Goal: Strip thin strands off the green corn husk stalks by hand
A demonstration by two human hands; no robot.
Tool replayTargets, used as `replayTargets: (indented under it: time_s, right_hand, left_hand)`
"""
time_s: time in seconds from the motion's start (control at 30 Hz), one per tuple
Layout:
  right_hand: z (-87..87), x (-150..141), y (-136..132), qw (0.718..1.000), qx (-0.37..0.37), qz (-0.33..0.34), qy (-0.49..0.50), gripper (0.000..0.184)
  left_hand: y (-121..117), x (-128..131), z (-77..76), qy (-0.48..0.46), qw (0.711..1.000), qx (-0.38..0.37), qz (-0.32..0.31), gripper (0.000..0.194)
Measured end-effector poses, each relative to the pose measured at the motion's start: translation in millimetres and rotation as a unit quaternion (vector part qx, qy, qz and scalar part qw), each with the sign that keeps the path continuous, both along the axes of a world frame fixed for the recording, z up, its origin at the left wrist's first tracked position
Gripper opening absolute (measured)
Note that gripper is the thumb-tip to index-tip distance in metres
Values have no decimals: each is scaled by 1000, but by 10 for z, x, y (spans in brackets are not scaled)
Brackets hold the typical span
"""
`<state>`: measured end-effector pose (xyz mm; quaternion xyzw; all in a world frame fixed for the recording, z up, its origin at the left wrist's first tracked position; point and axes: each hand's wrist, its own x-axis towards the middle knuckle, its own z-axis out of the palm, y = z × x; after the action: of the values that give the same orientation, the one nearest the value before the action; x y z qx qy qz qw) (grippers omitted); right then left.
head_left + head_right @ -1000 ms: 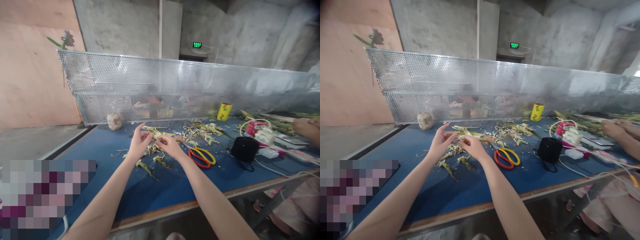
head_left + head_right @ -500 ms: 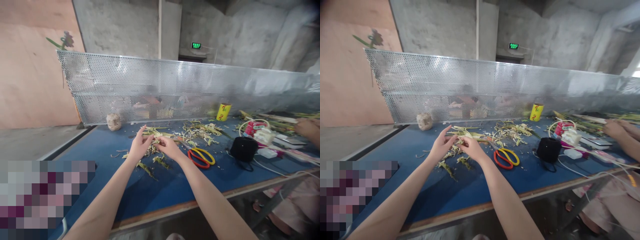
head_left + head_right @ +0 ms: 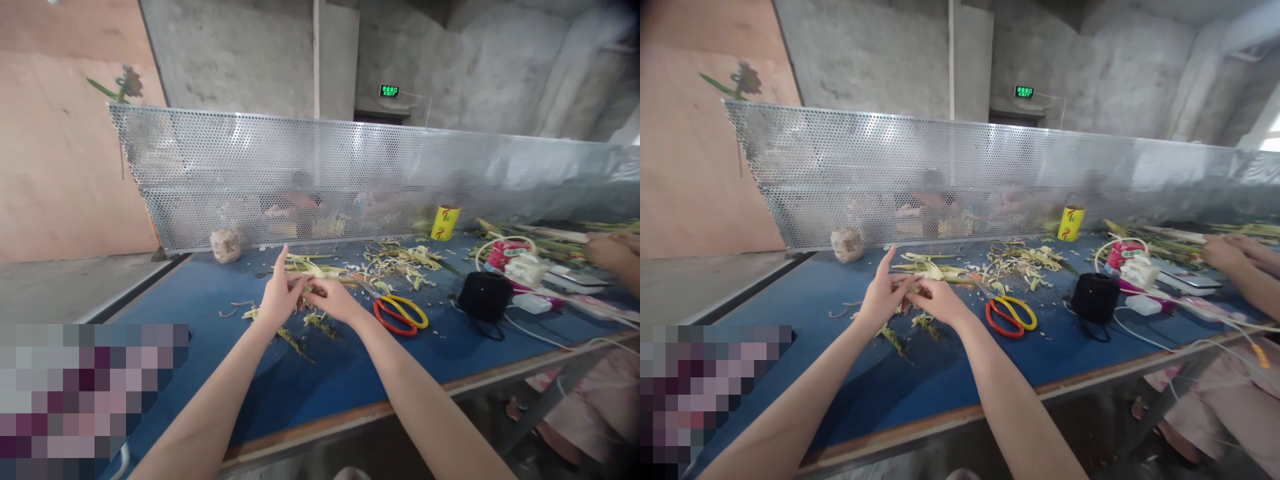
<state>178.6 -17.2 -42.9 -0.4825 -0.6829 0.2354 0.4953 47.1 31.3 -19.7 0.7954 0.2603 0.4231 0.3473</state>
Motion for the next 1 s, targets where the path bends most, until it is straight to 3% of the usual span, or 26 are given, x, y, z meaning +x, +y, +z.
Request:
replayTargets:
  time_s: [0.2, 0.4, 0.63, 1.0]
  right_hand:
    - [20, 1, 18, 1000, 6, -5, 24, 29]
    - [-3, 60, 52, 998, 11, -41, 44, 21]
    - [22, 117, 58, 993, 33, -98, 54, 21]
    - [22, 85, 44, 992, 55, -65, 92, 10]
  left_hand:
    - [46, 9, -11, -37, 999, -31, 1, 69]
    - [51, -23, 18, -55, 997, -51, 12, 73]
    - [30, -12, 16, -97, 993, -70, -19, 70]
    - [-2, 80, 19, -75, 967, -229, -87, 89]
